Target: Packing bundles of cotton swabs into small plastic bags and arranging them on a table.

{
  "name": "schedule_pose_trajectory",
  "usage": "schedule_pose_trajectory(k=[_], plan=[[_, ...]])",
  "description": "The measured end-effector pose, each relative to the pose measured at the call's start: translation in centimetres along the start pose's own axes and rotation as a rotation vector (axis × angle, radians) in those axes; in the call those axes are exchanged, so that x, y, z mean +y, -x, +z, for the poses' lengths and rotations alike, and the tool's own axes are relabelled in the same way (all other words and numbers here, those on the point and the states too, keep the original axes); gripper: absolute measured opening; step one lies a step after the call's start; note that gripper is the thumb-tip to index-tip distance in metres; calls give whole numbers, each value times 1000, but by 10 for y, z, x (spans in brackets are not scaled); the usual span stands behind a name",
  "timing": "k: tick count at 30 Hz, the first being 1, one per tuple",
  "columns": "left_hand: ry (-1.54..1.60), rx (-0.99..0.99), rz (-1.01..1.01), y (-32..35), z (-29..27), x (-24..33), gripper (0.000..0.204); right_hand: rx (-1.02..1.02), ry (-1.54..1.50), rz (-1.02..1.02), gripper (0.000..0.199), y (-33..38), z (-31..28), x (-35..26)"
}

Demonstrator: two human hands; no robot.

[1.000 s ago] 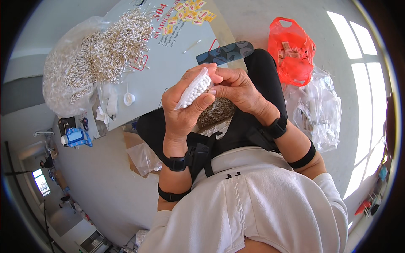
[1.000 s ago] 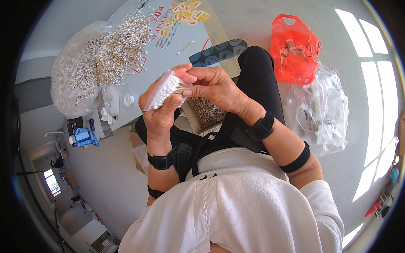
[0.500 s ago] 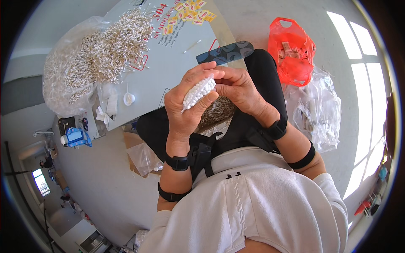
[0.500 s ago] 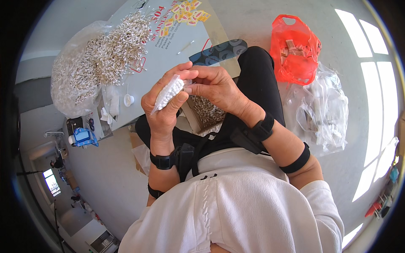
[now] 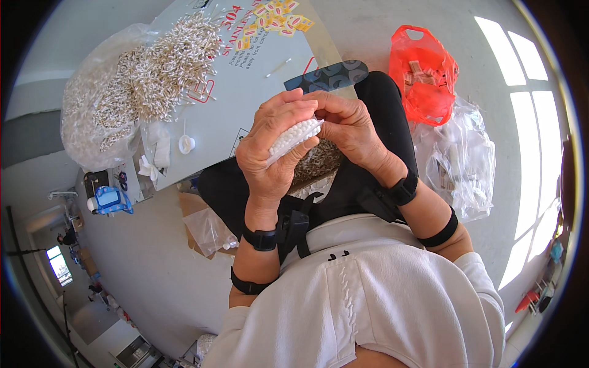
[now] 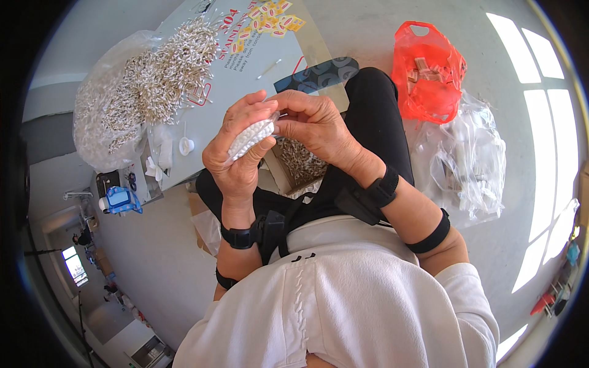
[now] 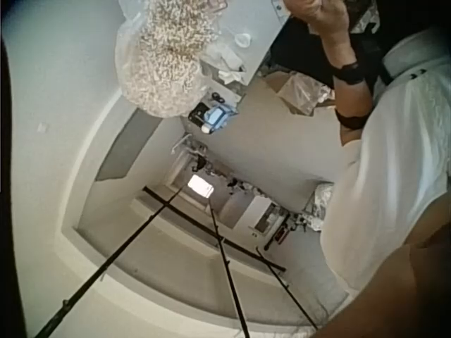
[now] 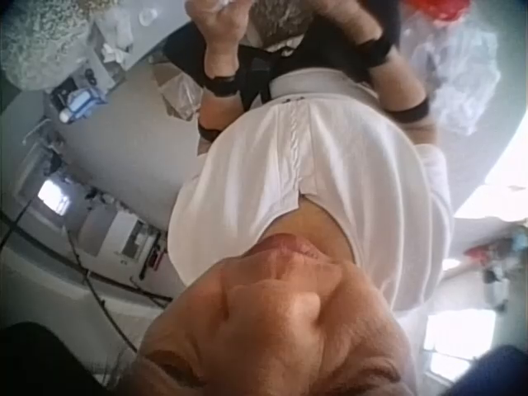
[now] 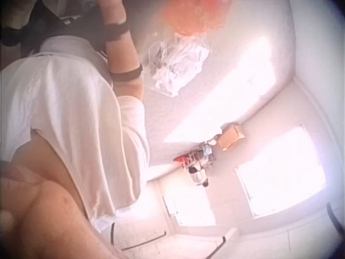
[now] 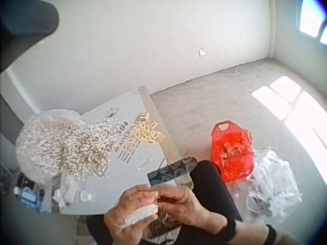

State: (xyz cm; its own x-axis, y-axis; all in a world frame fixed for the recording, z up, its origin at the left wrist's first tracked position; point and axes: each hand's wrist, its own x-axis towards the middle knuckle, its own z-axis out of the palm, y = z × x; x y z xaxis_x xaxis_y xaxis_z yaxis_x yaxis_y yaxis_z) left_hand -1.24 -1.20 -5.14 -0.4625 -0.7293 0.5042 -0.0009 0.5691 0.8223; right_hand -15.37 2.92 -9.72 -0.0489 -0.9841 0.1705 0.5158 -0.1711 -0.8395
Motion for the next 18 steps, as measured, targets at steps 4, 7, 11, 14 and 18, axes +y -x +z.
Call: schedule_pose_trajectory(k=[4, 7, 11, 14, 18], plan=[[-31, -20, -14, 0, -1, -1, 31, 1, 7, -16, 25, 0, -1, 2], [-20, -9, -43, 1, -1, -1, 33, -10, 8, -11, 25, 1, -3, 3], [-13, 26, -57, 1, -2, 3, 35, 1, 19, 15, 25, 0, -2, 2], [-47, 11, -33, -1, -2, 5, 34, -2, 35, 16, 25, 0, -3, 2], [-93, 18, -5, 0, -2, 1, 32, -3, 31, 10, 24, 0, -3, 5]])
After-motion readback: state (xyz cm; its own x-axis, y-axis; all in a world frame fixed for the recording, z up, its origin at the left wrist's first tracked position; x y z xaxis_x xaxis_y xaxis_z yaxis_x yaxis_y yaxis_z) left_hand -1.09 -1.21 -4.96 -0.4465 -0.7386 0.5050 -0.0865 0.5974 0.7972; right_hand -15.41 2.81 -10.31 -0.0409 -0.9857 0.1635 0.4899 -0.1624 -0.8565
